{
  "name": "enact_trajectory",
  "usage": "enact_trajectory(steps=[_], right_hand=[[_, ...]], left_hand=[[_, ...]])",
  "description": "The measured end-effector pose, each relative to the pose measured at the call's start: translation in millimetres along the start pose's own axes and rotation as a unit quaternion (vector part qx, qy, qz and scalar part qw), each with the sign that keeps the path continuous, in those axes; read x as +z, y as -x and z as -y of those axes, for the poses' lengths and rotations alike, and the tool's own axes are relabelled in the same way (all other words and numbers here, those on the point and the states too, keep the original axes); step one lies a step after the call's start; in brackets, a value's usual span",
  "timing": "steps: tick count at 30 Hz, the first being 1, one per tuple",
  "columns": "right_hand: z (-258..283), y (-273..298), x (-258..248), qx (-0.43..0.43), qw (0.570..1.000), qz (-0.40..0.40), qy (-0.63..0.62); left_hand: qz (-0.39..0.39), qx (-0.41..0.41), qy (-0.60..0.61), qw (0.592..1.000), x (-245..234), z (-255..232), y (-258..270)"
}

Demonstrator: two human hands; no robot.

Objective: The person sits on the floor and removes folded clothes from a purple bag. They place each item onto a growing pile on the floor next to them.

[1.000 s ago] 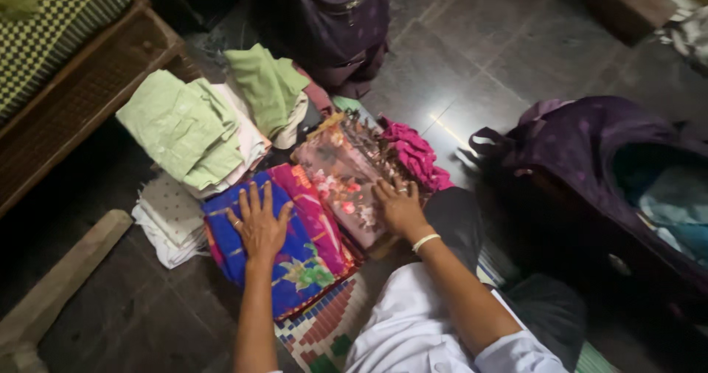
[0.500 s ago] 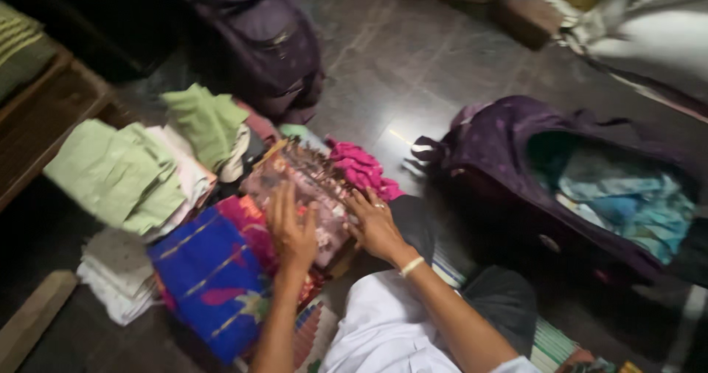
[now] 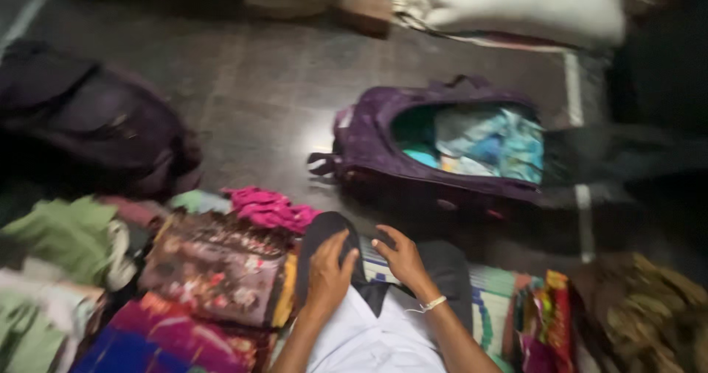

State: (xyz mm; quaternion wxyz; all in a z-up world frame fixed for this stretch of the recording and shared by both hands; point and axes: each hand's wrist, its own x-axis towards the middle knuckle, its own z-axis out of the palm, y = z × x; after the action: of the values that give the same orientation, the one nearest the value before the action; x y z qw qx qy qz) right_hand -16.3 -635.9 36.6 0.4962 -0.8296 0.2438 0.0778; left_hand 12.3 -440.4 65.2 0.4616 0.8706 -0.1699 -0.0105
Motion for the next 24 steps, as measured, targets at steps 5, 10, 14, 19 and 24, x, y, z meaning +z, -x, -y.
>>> enact_trajectory(steps=[5,10,14,19,24], right_hand=[[-35,1,-26,-0.016,0.988,-0.060,-0.140],[-27,4,-58,-0.051,0.975,-0.148,-0.154],[-5,8,-92,-0.040,0.971,-0.195,-0.132],[12,0,-123,-0.191,0.924,-0.328,0.042],[10,-17,-138,-0.209,0.897,-0.366,0.132]], left_hand=[[0.125,0.025,-0.012,0.992,52,0,25],[0.184,0.040,-0.040,0.981,70,3,29],[0.191,0.041,-0.041,0.980,75,6,24],[0.196,0.028,-0.049,0.979,79,4,18],[0.222,0.022,-0.035,0.974,83,-2,5]])
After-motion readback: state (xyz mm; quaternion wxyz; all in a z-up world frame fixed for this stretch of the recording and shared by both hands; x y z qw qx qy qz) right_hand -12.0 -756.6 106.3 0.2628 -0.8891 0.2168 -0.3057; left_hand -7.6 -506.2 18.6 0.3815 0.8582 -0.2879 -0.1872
